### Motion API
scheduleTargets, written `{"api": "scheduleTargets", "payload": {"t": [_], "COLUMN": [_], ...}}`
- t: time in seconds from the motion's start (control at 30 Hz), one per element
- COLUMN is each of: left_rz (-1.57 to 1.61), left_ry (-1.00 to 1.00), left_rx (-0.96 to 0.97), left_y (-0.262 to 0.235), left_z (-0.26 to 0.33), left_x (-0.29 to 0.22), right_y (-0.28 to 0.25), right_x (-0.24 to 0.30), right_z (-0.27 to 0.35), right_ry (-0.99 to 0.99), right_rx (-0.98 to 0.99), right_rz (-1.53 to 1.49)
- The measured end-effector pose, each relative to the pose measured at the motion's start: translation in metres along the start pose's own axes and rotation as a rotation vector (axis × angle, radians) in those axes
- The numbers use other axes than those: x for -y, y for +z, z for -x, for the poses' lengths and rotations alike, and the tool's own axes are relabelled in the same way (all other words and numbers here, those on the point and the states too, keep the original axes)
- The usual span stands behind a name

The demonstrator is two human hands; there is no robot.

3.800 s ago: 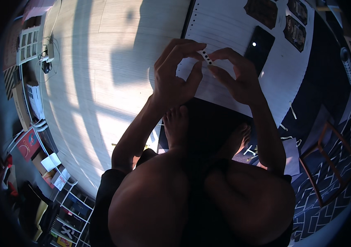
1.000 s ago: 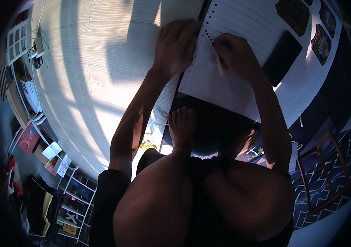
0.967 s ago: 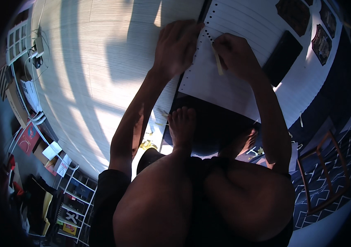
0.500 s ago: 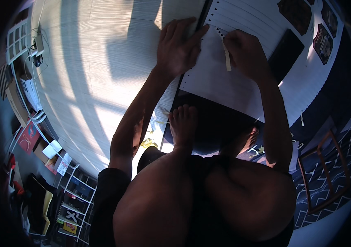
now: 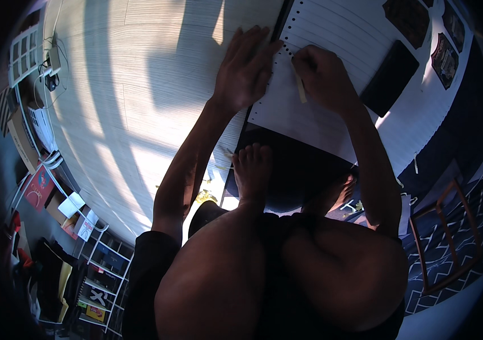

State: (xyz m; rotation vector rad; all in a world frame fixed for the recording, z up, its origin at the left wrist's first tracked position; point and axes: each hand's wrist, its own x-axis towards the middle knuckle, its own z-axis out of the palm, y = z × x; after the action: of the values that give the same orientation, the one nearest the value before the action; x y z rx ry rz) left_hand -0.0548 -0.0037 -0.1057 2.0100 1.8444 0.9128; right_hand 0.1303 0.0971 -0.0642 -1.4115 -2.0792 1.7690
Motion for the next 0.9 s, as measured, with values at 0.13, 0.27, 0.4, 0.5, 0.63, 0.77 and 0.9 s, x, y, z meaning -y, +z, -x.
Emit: {"api": "scheduleTargets", "payload": {"t": [0.13,0.27,0.4,0.5,0.63,0.77,0.9], "left_rz": [-0.028,-0.084,-0.111,0.035,0.034,-0.002,0.020], "left_ry": [0.013,0.008,0.016,-0.017,-0.026,-0.032,-0.024], "left_rx": [0.018,0.018,-0.006,-0.043,-0.035,-0.048,-0.057], "left_y": [-0.001,0.002,0.002,0.000,-0.001,-0.001,0.000], "left_z": [-0.001,0.000,-0.001,0.002,0.007,0.005,0.005], "left_x": [-0.004,-0.006,-0.006,-0.002,-0.003,-0.009,-0.006], "right_y": [-0.002,0.001,-0.008,-0.003,0.004,0.005,0.009], "right_x": [0.003,0.001,0.005,0.001,0.001,0.004,0.001], "right_z": [-0.001,-0.001,0.008,0.009,0.005,0.005,0.003], "right_ry": [-0.021,-0.052,0.032,-0.004,-0.044,0.016,0.051], "right_rx": [-0.006,-0.079,-0.072,-0.055,-0.069,-0.118,-0.084], "right_rz": [0.020,0.126,-0.001,0.009,0.029,-0.020,-0.066]}}
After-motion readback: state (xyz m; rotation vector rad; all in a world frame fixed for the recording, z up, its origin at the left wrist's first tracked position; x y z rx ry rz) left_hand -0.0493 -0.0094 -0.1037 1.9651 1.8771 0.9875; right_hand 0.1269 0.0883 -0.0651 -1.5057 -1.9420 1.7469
